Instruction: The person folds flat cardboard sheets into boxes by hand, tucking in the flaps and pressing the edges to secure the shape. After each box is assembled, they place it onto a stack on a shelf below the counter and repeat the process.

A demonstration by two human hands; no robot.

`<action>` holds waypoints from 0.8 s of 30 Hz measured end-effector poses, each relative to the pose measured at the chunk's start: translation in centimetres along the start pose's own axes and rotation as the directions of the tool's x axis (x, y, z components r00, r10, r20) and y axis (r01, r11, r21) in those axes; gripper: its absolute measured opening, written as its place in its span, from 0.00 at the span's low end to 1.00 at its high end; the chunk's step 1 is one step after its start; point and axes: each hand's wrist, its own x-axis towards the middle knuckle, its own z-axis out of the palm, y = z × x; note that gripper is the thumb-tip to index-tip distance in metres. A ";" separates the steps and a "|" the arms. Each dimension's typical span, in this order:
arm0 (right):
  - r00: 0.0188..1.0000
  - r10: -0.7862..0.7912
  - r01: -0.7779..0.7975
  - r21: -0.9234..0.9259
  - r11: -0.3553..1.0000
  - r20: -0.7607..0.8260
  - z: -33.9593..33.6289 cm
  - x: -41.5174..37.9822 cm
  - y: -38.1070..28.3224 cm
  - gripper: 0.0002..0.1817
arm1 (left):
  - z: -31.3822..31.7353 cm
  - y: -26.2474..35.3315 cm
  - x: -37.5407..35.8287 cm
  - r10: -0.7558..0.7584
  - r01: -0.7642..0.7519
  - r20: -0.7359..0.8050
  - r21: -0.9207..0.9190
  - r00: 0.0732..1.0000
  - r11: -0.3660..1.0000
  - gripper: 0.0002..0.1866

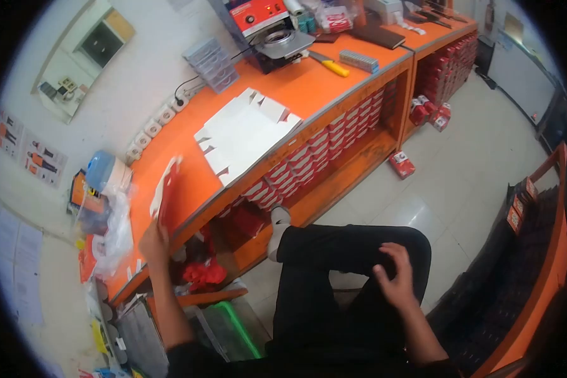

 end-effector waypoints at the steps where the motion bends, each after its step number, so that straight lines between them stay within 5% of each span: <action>1: 0.999 -0.022 0.018 0.155 0.988 0.023 0.8 0.2 -1.7 0.29 | -2.9 3.1 -1.3 -0.071 0.071 -0.005 -0.020 0.997 0.997 0.06; 3: 0.971 -0.080 -0.008 0.364 0.931 0.225 3.2 0.0 -4.3 0.45 | -5.8 9.0 -5.1 -0.052 0.074 0.096 -0.247 0.994 0.966 0.07; 4: 0.950 -0.118 -0.057 0.532 0.845 0.290 5.1 -0.2 -5.5 0.53 | -4.9 10.5 -7.9 0.194 -0.151 0.050 -0.451 0.980 0.880 0.04; 5: 0.922 -0.167 -0.122 0.672 0.730 0.349 7.0 -0.5 -6.6 0.61 | -6.3 14.3 -9.1 0.369 -0.239 0.115 -0.579 0.922 0.780 0.13; 6: 0.921 -0.117 -0.224 0.752 0.620 0.370 8.7 -1.0 -8.1 0.64 | -6.5 17.7 -11.7 0.447 -0.194 0.336 -0.577 0.829 0.793 0.26; 7: 0.918 -0.071 -0.306 0.812 0.496 0.390 9.7 -1.3 -8.8 0.67 | -6.4 20.7 -13.5 0.553 -0.159 0.397 -0.690 0.733 0.707 0.34; 8: 0.938 -0.032 -0.222 0.670 0.709 0.346 11.3 -2.7 -6.9 0.61 | -6.5 23.4 -14.8 0.590 -0.122 0.408 -0.743 0.696 0.658 0.35; 9: 0.980 0.066 -0.184 0.726 0.663 0.187 12.5 -2.5 -7.2 0.48 | -6.6 25.0 -15.3 0.634 -0.090 0.410 -0.791 0.656 0.605 0.36; 11: 0.883 0.381 -0.407 0.851 0.332 0.274 11.7 -2.4 -7.3 0.33 | -5.7 25.8 -14.0 0.658 -0.094 0.303 -0.863 0.689 0.496 0.34; 12: 0.887 0.388 -0.392 0.854 0.343 0.251 10.9 -2.3 -7.0 0.33 | -5.4 26.2 -13.5 0.657 -0.087 0.214 -0.915 0.723 0.393 0.33; 13: 0.950 0.185 -0.313 0.768 0.559 0.252 9.5 -2.1 -6.3 0.30 | -6.0 26.5 -13.1 0.667 -0.094 0.195 -0.924 0.719 0.371 0.33; 14: 0.957 -0.018 -0.185 0.653 0.734 0.291 8.3 -1.9 -6.0 0.27 | -7.2 26.7 -12.7 0.495 0.496 0.470 -0.864 0.731 0.087 0.33; 15: 0.931 -0.251 0.117 0.435 0.893 0.265 6.8 -1.1 -6.7 0.26 | -7.8 26.7 -12.4 0.428 0.845 0.729 -0.449 0.535 -0.291 0.34; 16: 0.853 -0.410 0.327 0.281 0.902 0.324 5.8 -0.4 -7.5 0.27 | -7.5 26.4 -13.0 0.419 0.776 0.685 -0.360 0.596 -0.518 0.29; 17: 0.741 -0.529 0.527 0.131 0.840 0.413 5.2 -0.2 -8.0 0.28 | -7.0 25.8 -13.0 0.442 0.780 0.672 -0.349 0.595 -0.519 0.29; 19: 0.761 -0.519 0.510 0.137 0.849 0.389 5.0 -0.7 -8.5 0.27 | -7.4 25.4 -10.8 0.373 0.861 0.776 -0.455 0.509 -0.228 0.24; 21: 0.775 -0.518 0.502 0.144 0.853 0.362 4.9 -1.0 -8.6 0.27 | -6.4 25.6 -10.4 0.354 0.822 0.743 -0.497 0.568 -0.278 0.20; 23: 0.900 -0.346 0.162 0.532 0.831 0.266 4.9 -1.3 -8.1 0.34 | -5.9 26.3 -10.3 0.330 0.780 0.708 -0.533 0.624 -0.329 0.16; 24: 0.957 -0.093 -0.177 0.811 0.558 0.274 5.5 -2.3 -9.3 0.38 | -6.0 26.8 -10.5 0.323 0.757 0.702 -0.482 0.635 -0.441 0.14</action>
